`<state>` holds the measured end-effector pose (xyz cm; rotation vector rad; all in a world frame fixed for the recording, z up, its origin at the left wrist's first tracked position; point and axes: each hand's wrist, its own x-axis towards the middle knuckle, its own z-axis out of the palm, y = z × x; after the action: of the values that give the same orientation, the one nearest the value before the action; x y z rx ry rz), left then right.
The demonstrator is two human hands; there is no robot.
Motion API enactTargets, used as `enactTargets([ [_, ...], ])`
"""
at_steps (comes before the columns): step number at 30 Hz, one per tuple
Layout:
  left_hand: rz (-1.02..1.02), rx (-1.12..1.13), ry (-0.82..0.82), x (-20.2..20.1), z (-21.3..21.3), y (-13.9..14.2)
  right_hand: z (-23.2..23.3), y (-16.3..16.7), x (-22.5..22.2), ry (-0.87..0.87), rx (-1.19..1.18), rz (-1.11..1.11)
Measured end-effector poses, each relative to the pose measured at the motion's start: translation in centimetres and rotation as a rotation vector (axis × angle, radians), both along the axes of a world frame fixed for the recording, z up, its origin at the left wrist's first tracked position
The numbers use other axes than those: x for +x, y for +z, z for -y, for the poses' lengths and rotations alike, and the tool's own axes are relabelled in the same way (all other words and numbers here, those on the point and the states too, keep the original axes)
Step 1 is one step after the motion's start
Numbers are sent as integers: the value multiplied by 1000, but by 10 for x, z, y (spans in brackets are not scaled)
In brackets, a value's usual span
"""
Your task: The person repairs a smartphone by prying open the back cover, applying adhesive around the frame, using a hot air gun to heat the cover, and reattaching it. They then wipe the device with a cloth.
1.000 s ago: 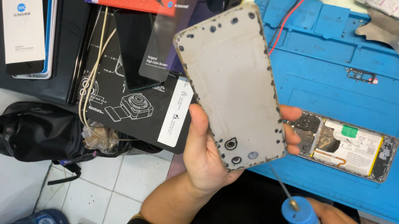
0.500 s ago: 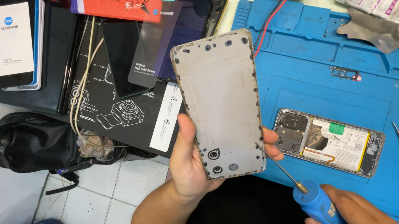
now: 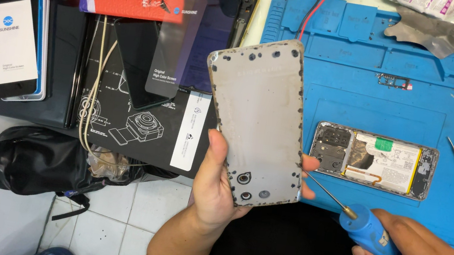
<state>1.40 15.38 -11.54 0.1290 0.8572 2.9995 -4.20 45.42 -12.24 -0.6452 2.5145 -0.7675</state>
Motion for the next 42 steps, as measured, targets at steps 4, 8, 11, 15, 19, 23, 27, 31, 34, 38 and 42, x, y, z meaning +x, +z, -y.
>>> enactTargets([
  [4, -20, -21, 6, -1, 1, -1, -3, -3, 2, 20, -73, -44],
  [8, -10, -44, 3, -1, 1, 1, -4, -5, 3, 11, -40, -59],
  [11, 11, -38, 2, 0, 1, 3, -5, -5, 1, 20, -64, -45],
  [15, 47, -80, -26, 1, 1, 7, -5, -3, -1, 10, -25, -35],
  [19, 75, -69, -66, 3, 0, 8, -4, 3, -5, 23, -52, -65],
  [23, 58, -83, -109, 7, 3, 6, -2, 12, -8, 19, -118, -128],
  [27, 65, -75, -162, 12, 4, 3, 1, 22, -9, -153, 48, -64],
  [31, 84, -84, -165, 14, 4, 1, -2, 29, -13, -114, 37, -124],
  [34, 76, -97, -159, 13, 5, 0, -8, 30, -19, 30, -60, -228],
  [38, 45, -95, -170, 13, 5, 1, -15, 25, -25, 54, -34, -162],
  [42, 71, -112, -171, 15, 4, 3, -22, 23, -30, 78, -24, -148],
])
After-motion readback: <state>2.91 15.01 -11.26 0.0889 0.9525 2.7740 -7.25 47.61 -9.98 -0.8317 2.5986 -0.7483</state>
